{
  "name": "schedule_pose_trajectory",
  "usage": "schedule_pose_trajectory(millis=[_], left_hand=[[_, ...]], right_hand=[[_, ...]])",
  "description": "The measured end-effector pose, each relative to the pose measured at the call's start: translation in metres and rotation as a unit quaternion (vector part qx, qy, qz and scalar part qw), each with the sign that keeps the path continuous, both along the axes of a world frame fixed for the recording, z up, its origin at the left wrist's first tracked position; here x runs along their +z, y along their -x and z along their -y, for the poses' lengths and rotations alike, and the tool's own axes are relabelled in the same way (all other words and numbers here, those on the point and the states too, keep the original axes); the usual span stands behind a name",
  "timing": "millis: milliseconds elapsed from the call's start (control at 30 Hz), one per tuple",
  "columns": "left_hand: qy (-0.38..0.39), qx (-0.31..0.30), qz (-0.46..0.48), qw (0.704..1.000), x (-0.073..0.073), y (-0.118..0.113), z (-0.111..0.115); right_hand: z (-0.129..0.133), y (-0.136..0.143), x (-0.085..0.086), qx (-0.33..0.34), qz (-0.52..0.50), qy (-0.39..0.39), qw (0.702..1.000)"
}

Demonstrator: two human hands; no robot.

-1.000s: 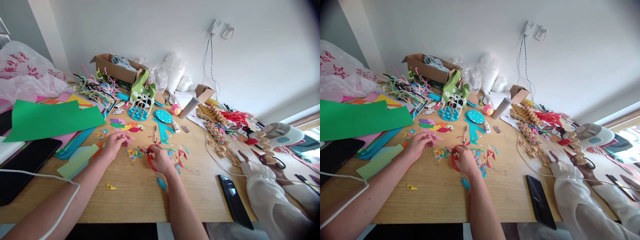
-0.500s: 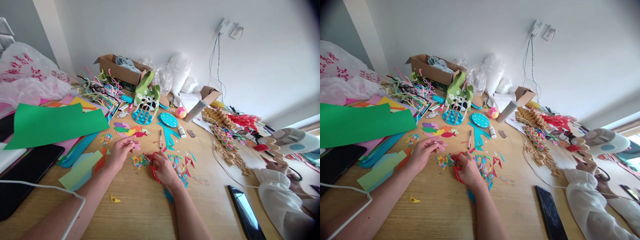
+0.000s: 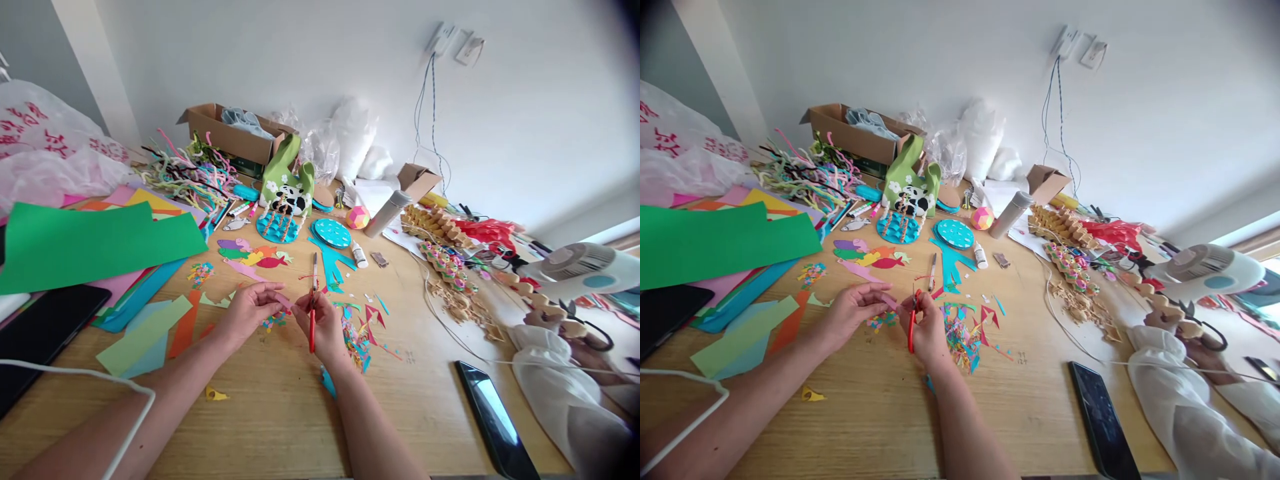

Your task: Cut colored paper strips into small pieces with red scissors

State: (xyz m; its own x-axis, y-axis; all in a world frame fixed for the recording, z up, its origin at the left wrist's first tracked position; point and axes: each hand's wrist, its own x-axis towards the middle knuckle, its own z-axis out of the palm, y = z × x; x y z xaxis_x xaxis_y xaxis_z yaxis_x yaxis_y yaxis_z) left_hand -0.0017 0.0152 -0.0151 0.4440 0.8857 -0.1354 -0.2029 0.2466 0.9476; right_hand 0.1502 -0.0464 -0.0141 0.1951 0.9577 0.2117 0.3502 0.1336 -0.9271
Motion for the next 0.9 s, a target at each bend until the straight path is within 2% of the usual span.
schedule_pose_trajectory(millis=[200,367,467,567,667,833,900], left_hand=[[-0.04,-0.036,-0.048,0.997,0.005,0.001,0.004],[-0.056,-0.008,-0.041,0.998,0.013,0.007,0.001],[-0.076,-0.035,-0.085,0.993,0.01,0.007,-0.001],[-0.101,-0.064,-0.12,0.986,0.003,0.006,-0.002],[-0.105,-0.081,-0.115,0.984,-0.002,0.005,-0.002],[-0.086,-0.144,-0.101,0.981,-0.001,0.005,0.0],[-0.075,-0.147,-0.082,0.983,-0.001,0.007,-0.001]], right_hand=[[-0.001,-0.002,0.005,-0.025,-0.001,-0.007,1.0],[0.001,-0.001,0.006,0.027,0.072,-0.014,0.997],[0.002,-0.001,0.008,0.042,0.095,-0.001,0.995],[0.002,0.0,0.009,0.025,0.07,-0.007,0.997],[0.001,0.0,0.009,0.008,0.028,-0.017,0.999],[0.004,0.003,0.011,0.021,-0.013,-0.004,1.0],[0.006,0.004,0.013,0.008,-0.016,-0.009,1.0]])
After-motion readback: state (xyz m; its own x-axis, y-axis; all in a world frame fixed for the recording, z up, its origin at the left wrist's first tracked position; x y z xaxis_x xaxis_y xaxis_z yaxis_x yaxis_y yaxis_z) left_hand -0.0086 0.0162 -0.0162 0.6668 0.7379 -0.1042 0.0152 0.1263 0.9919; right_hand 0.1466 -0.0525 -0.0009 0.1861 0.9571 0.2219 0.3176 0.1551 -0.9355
